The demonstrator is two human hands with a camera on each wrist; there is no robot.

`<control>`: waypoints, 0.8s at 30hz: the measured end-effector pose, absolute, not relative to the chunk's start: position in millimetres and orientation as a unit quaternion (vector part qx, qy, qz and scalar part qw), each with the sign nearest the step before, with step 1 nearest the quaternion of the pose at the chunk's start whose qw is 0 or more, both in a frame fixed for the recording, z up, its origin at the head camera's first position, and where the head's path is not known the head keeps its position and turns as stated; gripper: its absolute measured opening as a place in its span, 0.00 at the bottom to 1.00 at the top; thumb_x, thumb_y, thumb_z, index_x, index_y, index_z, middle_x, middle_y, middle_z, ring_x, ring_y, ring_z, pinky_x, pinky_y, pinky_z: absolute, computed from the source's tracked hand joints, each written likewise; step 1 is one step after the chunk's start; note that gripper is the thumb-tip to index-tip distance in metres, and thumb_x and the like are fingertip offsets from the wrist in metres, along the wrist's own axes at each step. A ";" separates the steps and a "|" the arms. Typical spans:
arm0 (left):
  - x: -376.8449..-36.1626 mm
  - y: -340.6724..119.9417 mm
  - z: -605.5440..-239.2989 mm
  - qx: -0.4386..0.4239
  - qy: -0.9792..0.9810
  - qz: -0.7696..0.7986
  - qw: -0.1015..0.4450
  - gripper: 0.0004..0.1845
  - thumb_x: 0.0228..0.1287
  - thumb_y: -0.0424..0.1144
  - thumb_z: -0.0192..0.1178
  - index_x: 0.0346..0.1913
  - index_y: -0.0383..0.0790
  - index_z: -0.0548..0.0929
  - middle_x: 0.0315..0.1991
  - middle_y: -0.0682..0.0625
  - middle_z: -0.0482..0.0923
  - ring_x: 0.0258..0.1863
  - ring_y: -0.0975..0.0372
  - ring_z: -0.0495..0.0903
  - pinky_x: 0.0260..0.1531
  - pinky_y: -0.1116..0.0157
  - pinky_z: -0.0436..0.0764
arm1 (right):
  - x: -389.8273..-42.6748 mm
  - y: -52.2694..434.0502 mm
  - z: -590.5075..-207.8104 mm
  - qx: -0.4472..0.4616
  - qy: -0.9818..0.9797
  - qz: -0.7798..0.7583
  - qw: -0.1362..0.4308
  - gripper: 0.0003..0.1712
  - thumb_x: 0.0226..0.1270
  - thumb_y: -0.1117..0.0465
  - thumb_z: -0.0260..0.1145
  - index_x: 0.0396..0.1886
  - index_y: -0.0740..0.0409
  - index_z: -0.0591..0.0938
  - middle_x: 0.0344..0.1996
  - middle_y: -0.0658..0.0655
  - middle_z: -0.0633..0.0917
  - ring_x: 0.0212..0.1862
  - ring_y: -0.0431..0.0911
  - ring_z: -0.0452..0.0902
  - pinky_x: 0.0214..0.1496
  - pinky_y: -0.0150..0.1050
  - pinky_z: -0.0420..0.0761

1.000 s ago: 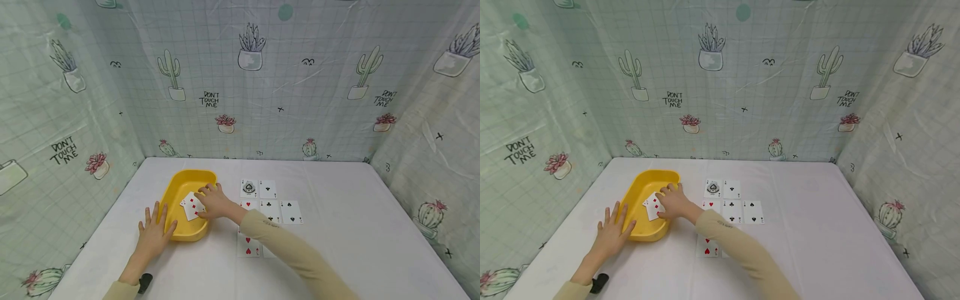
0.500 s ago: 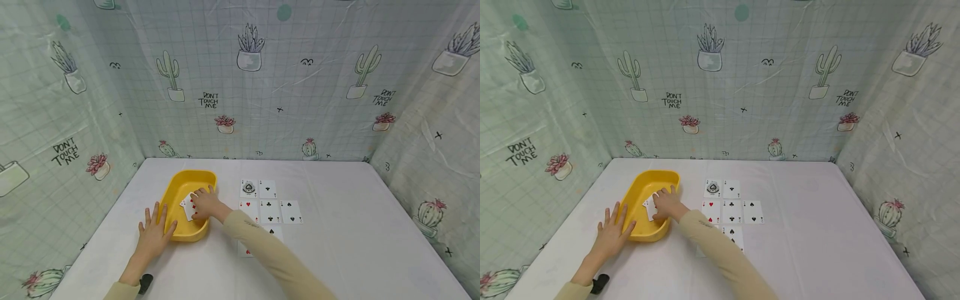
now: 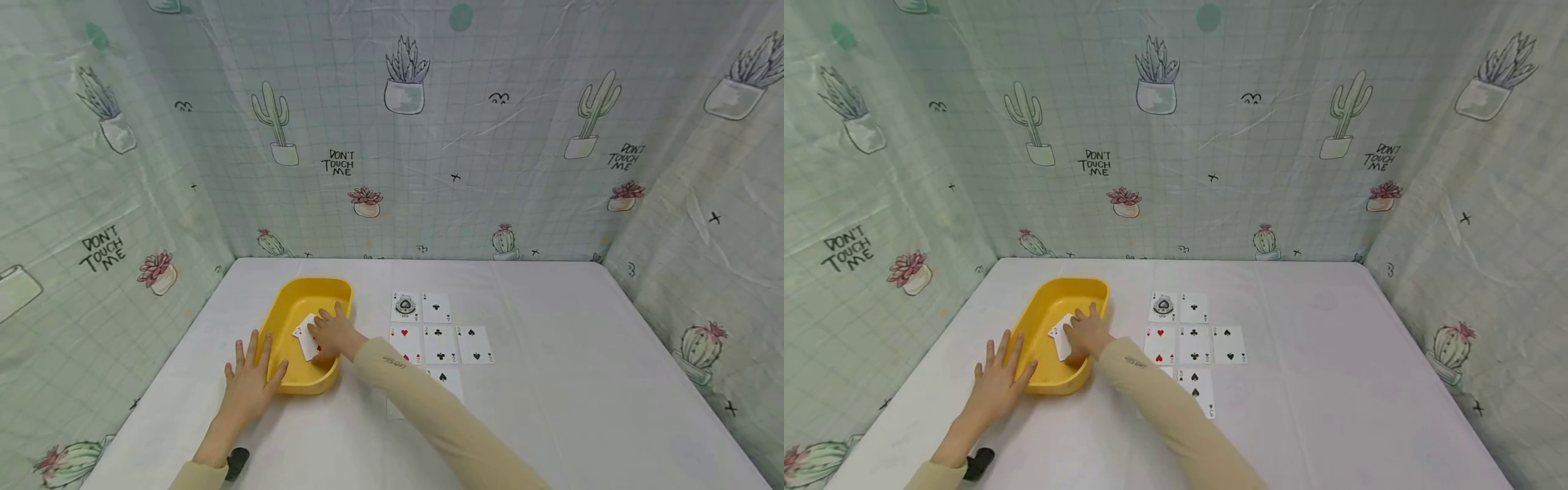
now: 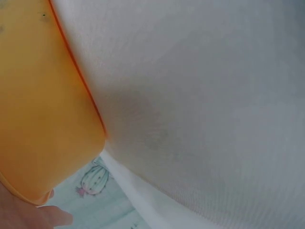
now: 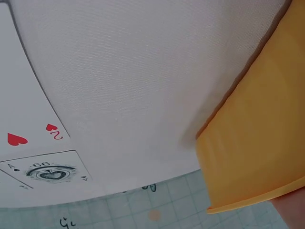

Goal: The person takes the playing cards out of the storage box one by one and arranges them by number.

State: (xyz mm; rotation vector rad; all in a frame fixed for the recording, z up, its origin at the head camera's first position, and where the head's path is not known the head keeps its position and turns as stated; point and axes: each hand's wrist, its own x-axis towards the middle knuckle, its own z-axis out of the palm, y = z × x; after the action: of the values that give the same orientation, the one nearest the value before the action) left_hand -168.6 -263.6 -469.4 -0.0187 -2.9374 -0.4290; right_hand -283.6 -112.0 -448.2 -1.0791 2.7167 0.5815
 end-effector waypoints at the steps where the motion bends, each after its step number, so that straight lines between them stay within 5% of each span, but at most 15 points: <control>1: -168.2 -263.1 -469.0 -0.005 -0.986 -0.144 0.084 0.38 0.65 0.57 0.40 0.68 0.34 0.49 0.69 0.32 0.41 0.64 0.31 0.40 0.50 0.29 0.47 | -283.2 -112.1 -448.5 -0.359 0.908 0.199 0.083 0.44 0.54 0.27 0.46 0.68 0.38 0.53 0.68 0.41 0.56 0.71 0.40 0.43 0.71 0.50 0.44; 10: -166.8 -262.6 -470.5 -0.007 -0.985 -0.150 0.086 0.37 0.65 0.54 0.42 0.68 0.33 0.49 0.69 0.31 0.41 0.64 0.30 0.39 0.50 0.29 0.46 | -282.2 -113.3 -450.2 -0.363 0.909 0.194 0.066 0.45 0.51 0.26 0.49 0.66 0.40 0.59 0.64 0.43 0.64 0.68 0.41 0.51 0.69 0.50 0.51; 24: -169.1 -264.7 -472.5 -0.008 -0.986 -0.148 0.081 0.38 0.65 0.56 0.41 0.68 0.34 0.48 0.69 0.32 0.39 0.64 0.31 0.38 0.50 0.29 0.46 | -285.5 -112.8 -452.1 -0.367 0.912 0.165 0.077 0.44 0.49 0.27 0.53 0.66 0.37 0.59 0.65 0.47 0.65 0.69 0.44 0.49 0.68 0.52 0.49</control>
State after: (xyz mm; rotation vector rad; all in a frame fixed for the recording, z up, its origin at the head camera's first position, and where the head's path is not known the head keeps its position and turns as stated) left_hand -169.1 -264.7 -472.5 -0.0226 -2.9455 -0.4428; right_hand -285.5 -112.8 -452.1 -1.0991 2.7343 0.4944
